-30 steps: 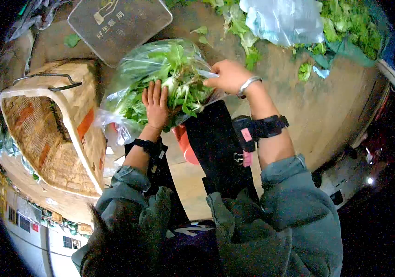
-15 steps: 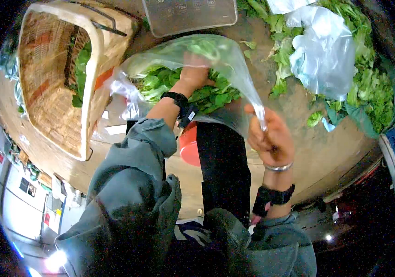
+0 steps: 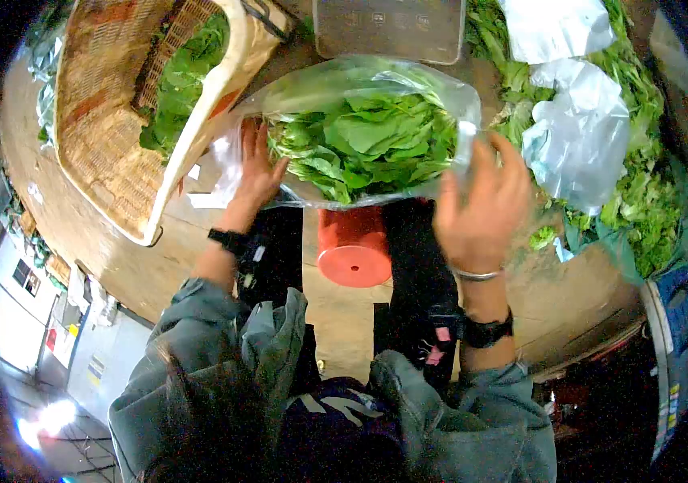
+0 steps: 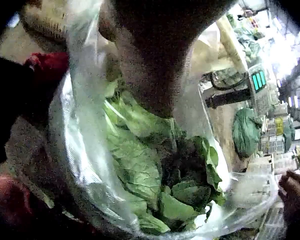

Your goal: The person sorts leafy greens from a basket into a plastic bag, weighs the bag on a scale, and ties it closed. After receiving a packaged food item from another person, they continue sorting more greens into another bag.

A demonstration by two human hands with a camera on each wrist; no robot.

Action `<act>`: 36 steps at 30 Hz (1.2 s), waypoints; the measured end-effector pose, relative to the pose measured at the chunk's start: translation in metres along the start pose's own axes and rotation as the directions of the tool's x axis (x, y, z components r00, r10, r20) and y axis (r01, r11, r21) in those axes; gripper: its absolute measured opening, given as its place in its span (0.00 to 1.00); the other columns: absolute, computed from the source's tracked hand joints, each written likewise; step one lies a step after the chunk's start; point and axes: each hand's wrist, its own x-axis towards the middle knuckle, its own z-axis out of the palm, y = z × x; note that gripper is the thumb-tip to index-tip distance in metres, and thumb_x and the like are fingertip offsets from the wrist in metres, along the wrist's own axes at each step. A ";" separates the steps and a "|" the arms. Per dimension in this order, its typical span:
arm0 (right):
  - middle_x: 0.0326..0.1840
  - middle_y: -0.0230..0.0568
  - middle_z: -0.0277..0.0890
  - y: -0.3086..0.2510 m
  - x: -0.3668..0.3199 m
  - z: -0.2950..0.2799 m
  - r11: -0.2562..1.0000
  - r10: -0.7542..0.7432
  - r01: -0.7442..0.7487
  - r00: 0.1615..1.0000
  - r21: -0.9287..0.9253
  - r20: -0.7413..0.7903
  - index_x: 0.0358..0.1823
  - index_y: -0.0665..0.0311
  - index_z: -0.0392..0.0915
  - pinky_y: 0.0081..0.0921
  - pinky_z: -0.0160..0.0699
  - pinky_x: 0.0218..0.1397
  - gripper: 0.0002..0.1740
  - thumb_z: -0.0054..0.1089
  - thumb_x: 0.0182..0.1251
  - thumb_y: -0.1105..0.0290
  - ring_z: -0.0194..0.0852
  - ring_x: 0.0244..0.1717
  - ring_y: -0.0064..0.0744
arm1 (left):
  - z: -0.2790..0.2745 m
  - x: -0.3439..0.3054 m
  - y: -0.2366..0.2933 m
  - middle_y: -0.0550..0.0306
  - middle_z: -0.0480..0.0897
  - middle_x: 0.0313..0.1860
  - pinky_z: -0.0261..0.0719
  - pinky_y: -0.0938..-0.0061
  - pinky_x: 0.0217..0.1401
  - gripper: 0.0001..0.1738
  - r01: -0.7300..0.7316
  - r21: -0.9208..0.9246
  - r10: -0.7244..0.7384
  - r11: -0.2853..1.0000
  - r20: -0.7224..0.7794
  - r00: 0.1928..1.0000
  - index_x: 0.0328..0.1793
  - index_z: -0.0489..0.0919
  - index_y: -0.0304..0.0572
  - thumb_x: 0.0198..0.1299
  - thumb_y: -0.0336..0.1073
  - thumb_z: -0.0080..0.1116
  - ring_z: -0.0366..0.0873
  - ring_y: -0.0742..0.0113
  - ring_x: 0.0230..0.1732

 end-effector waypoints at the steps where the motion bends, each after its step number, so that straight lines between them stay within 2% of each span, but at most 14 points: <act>1: 0.44 0.50 0.69 -0.012 0.000 0.015 0.976 -0.091 0.082 0.995 0.201 0.039 0.46 0.67 0.69 0.41 0.67 0.49 0.21 0.55 0.46 0.74 0.67 0.47 0.49 | -0.015 -0.011 -0.006 0.39 0.56 0.64 0.51 0.56 0.65 0.40 0.092 0.227 -0.130 0.969 0.158 0.979 0.66 0.54 0.41 0.47 0.38 0.59 0.53 0.43 0.64; 3: 0.47 0.52 0.68 -0.017 -0.002 0.065 0.965 -0.109 -0.073 0.762 0.253 0.638 0.47 0.67 0.69 0.40 0.65 0.52 0.24 0.58 0.43 0.72 0.63 0.51 0.53 | -0.038 -0.023 -0.001 0.41 0.52 0.67 0.52 0.57 0.65 0.43 0.155 0.456 -0.300 0.876 0.265 0.916 0.69 0.48 0.43 0.48 0.39 0.58 0.51 0.44 0.66; 5: 0.54 0.51 0.64 -0.001 -0.002 0.120 0.930 0.047 0.189 0.789 -0.315 0.612 0.54 0.63 0.65 0.37 0.62 0.57 0.32 0.61 0.44 0.65 0.58 0.57 0.54 | -0.062 -0.017 0.028 0.41 0.54 0.66 0.51 0.61 0.66 0.41 0.234 0.483 -0.363 0.844 0.192 0.912 0.67 0.49 0.37 0.49 0.39 0.55 0.53 0.43 0.65; 7: 0.71 0.45 0.38 0.000 0.020 0.123 0.912 -0.006 0.350 0.536 -0.216 0.844 0.67 0.40 0.47 0.56 0.42 0.64 0.47 0.58 0.45 0.42 0.36 0.69 0.54 | -0.050 -0.009 0.039 0.35 0.66 0.56 0.62 0.57 0.58 0.31 0.189 0.294 -0.185 0.937 -0.042 0.982 0.60 0.59 0.30 0.53 0.40 0.51 0.62 0.43 0.58; 13: 0.72 0.44 0.25 -0.006 -0.017 0.176 0.900 0.024 0.372 0.479 -0.228 0.878 0.67 0.32 0.44 0.69 0.26 0.61 0.42 0.49 0.50 0.37 0.18 0.71 0.51 | -0.087 0.027 0.101 0.29 0.74 0.29 0.69 0.55 0.42 0.16 0.615 -0.013 -0.606 0.789 0.157 0.780 0.38 0.71 0.25 0.58 0.37 0.43 0.72 0.38 0.35; 15: 0.72 0.44 0.25 0.002 -0.028 0.190 0.896 0.020 0.376 0.497 -0.236 0.867 0.67 0.32 0.44 0.69 0.26 0.61 0.42 0.51 0.51 0.39 0.19 0.71 0.53 | -0.063 -0.005 0.097 0.23 0.71 0.41 0.69 0.55 0.45 0.24 0.331 0.296 -0.265 0.896 -0.241 0.934 0.52 0.63 0.20 0.57 0.37 0.45 0.71 0.35 0.41; 21: 0.72 0.49 0.23 -0.044 0.031 0.134 0.894 0.064 0.394 0.355 -0.212 0.933 0.66 0.35 0.47 0.68 0.24 0.62 0.41 0.54 0.51 0.44 0.20 0.70 0.57 | -0.113 -0.028 0.068 0.26 0.68 0.50 0.68 0.62 0.52 0.31 0.541 -0.112 -0.492 0.833 0.295 0.819 0.62 0.56 0.26 0.56 0.38 0.47 0.69 0.39 0.50; 23: 0.69 0.57 0.38 -0.086 0.071 0.091 0.834 0.084 0.484 0.366 -0.267 0.927 0.65 0.41 0.53 0.61 0.37 0.63 0.38 0.55 0.51 0.46 0.38 0.68 0.55 | -0.168 -0.007 0.050 0.36 0.74 0.47 0.69 0.62 0.51 0.32 0.418 -0.514 -0.034 0.749 0.601 0.798 0.62 0.60 0.34 0.53 0.40 0.53 0.71 0.44 0.50; 25: 0.56 0.55 0.64 -0.128 0.117 0.058 0.976 0.018 0.217 0.048 -0.028 0.999 0.57 0.54 0.66 0.43 0.63 0.56 0.30 0.54 0.54 0.51 0.65 0.56 0.43 | -0.219 0.017 0.002 0.38 0.73 0.49 0.72 0.67 0.48 0.26 0.301 -0.699 0.242 0.649 0.564 0.789 0.58 0.66 0.33 0.58 0.43 0.49 0.75 0.55 0.46; 28: 0.34 0.43 0.76 -0.185 0.186 0.059 0.812 -0.326 -0.383 0.329 0.441 0.886 0.43 0.62 0.74 0.26 0.69 0.43 0.19 0.50 0.59 0.56 0.73 0.37 0.30 | -0.253 0.057 -0.108 0.50 0.78 0.42 0.75 0.72 0.41 0.19 0.499 -0.833 -0.092 0.241 0.492 0.866 0.48 0.73 0.38 0.60 0.45 0.47 0.76 0.63 0.39; 31: 0.26 0.37 0.75 -0.227 0.250 0.171 0.804 -0.290 -0.300 0.556 0.513 0.779 0.30 0.67 0.75 0.23 0.69 0.33 0.18 0.45 0.62 0.57 0.70 0.27 0.26 | -0.221 0.096 -0.225 0.53 0.77 0.37 0.76 0.75 0.36 0.15 0.766 -0.641 -0.354 -0.056 0.730 0.585 0.44 0.75 0.37 0.61 0.41 0.45 0.75 0.68 0.32; 33: 0.27 0.45 0.75 -0.244 0.275 0.259 0.939 0.011 -0.327 0.337 0.106 0.941 0.33 0.67 0.76 0.31 0.72 0.36 0.19 0.45 0.59 0.57 0.74 0.31 0.38 | -0.185 0.116 -0.256 0.54 0.77 0.35 0.76 0.75 0.34 0.12 0.940 -0.327 -0.453 0.096 0.827 0.333 0.43 0.75 0.37 0.60 0.36 0.46 0.74 0.67 0.30; 35: 0.44 0.55 0.73 -0.239 0.266 0.338 0.967 0.124 0.189 0.247 -0.174 0.961 0.37 0.69 0.78 0.36 0.70 0.49 0.16 0.47 0.53 0.66 0.73 0.45 0.47 | -0.121 0.120 -0.270 0.55 0.77 0.35 0.76 0.75 0.31 0.10 0.925 -0.379 -0.490 -0.037 0.813 0.314 0.43 0.75 0.37 0.58 0.33 0.49 0.73 0.68 0.30; 36: 0.46 0.56 0.72 -0.234 0.254 0.363 0.935 0.213 0.244 0.196 -0.258 0.957 0.38 0.71 0.77 0.37 0.70 0.50 0.16 0.49 0.51 0.68 0.73 0.46 0.49 | -0.091 0.121 -0.281 0.56 0.77 0.36 0.77 0.71 0.31 0.09 0.893 -0.367 -0.400 0.261 0.801 0.446 0.41 0.75 0.37 0.57 0.32 0.49 0.74 0.69 0.30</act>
